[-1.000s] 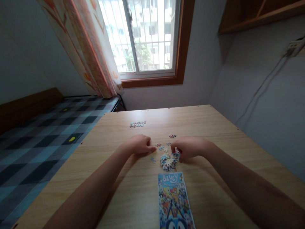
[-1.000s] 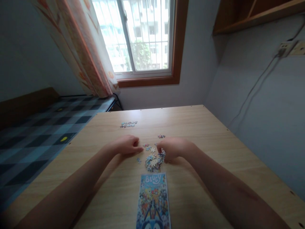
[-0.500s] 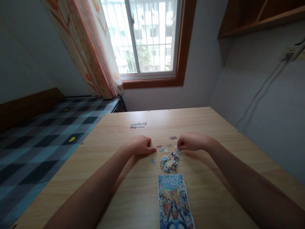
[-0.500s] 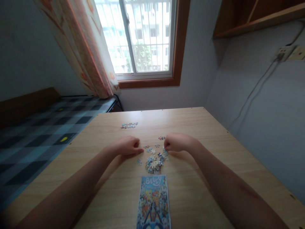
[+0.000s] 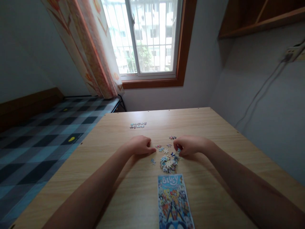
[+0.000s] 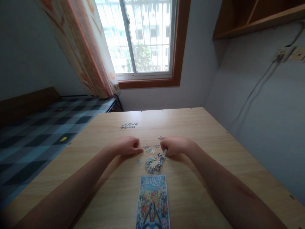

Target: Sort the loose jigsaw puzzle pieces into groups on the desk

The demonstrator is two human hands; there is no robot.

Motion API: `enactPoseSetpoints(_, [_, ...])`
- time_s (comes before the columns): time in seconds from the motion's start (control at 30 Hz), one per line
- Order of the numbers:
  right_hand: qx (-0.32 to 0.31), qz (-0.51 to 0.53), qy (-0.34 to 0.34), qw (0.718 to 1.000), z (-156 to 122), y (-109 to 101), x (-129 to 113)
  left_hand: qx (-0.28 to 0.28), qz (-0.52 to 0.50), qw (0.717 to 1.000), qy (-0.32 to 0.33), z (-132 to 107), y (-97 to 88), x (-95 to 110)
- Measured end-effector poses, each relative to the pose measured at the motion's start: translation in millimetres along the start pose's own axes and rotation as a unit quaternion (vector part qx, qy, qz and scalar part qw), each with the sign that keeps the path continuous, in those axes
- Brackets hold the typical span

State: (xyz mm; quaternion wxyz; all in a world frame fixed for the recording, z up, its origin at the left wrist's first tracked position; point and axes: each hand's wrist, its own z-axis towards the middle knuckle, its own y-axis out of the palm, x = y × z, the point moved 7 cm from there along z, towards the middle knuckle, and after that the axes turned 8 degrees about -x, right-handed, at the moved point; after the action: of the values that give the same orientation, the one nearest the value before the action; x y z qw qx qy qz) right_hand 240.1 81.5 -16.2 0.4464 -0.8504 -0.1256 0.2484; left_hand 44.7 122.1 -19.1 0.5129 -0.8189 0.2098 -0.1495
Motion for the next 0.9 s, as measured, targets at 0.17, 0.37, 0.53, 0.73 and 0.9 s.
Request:
enactPoseSetpoints(0.17, [0.011, 0.003, 0.003, 1.000, -5, -9, 5, -0.004, 0.000, 1.000, 0.003, 2, 1.0, -2])
enactPoseSetpoints(0.37, [-0.001, 0.042, -0.002, 0.999, -4, -10, 26, -0.006, 0.004, 1.000, 0.006, 2, 1.2, -1])
enactPoseSetpoints(0.53, [0.014, 0.051, 0.052, 0.997, -9, -15, 43, -0.007, -0.001, 1.000, 0.001, 2, 1.9, -3])
enactPoseSetpoints(0.73, [0.029, 0.025, 0.047, 0.998, -15, -22, 26, -0.008, -0.001, 1.000, 0.003, 1, 0.1, -1])
enactPoseSetpoints(0.9, [-0.016, 0.028, -0.008, 0.999, -6, -5, 1, -0.006, 0.003, 1.000, 0.001, 2, 0.6, -2])
